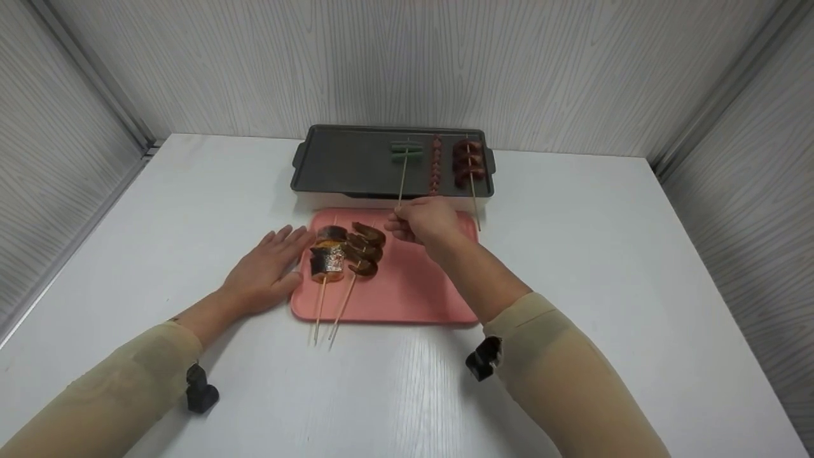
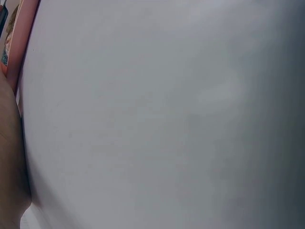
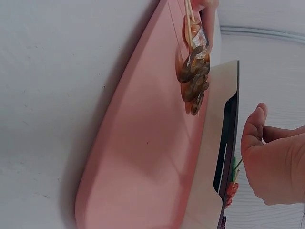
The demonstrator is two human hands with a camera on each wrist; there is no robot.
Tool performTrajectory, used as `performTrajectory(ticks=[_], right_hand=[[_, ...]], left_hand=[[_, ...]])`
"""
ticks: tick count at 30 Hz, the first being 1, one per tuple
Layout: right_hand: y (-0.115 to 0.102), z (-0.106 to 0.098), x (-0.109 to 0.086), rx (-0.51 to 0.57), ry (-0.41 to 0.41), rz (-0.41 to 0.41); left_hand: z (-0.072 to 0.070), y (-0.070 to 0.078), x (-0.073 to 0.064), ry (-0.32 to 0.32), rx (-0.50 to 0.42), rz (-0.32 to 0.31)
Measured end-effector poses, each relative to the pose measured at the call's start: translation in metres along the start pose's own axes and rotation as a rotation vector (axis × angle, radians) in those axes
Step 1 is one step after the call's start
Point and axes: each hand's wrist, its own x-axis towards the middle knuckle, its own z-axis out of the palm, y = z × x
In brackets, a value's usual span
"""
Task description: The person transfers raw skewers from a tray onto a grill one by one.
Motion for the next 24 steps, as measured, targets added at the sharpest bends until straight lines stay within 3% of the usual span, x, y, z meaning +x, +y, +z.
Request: performTrajectory(ticks=[14,24], right_hand=[[0.002,0.001,0.002,0.019,0.042,0.014],[0.021,-0.011,-0.021,-0.076,-0.027,-0.036]], left_hand=[[0.002,-0.001,-0.001,0.008,-0.001,0.008],[0.001,-0.002,-0.001,0.016,-0.002,0.018]])
